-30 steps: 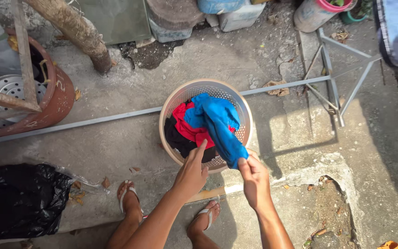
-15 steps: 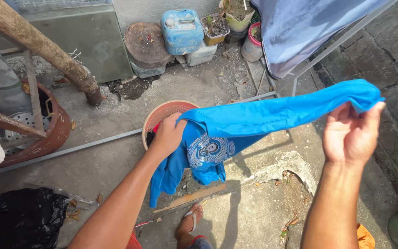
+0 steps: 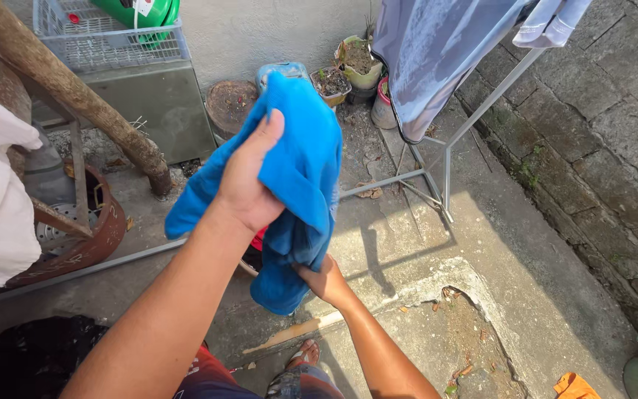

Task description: The person takes clothing items from a basket one at a time and places them on hangers before hanging them on a rack.

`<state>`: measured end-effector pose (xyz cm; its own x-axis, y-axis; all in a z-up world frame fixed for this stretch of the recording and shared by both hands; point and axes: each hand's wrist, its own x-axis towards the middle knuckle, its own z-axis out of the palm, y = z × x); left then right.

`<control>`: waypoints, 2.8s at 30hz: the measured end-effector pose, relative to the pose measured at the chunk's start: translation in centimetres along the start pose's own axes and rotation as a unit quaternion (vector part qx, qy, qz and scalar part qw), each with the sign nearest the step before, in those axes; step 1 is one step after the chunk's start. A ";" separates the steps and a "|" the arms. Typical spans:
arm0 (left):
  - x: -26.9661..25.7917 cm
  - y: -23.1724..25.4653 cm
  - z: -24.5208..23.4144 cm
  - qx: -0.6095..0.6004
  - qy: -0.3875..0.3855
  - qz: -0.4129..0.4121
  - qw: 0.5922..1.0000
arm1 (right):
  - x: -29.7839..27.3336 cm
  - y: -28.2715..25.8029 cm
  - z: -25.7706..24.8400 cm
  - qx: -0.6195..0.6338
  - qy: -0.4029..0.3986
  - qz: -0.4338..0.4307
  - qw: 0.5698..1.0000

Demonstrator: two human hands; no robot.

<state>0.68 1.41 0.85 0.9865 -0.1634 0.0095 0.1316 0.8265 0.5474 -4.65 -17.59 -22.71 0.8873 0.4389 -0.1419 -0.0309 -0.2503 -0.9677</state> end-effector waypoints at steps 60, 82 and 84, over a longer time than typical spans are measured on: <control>-1.8 1.2 -4.2 0.686 -0.079 0.028 0.723 | 2.7 -15.0 -9.2 -0.425 0.175 -0.205 0.864; 0.4 -4.6 -11.4 0.120 0.060 -0.130 0.982 | -1.5 -26.5 -0.2 0.610 -0.113 0.007 0.784; 1.4 -2.6 -9.7 0.071 0.063 -0.089 0.992 | -3.3 -28.4 -1.4 0.639 -0.116 -0.037 0.760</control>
<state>2.62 4.28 -8.62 0.9544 -0.2244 -0.1967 0.2984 0.7052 0.6432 -6.07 -13.10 5.49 0.8075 0.5889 0.0332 -0.5384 0.7589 -0.3664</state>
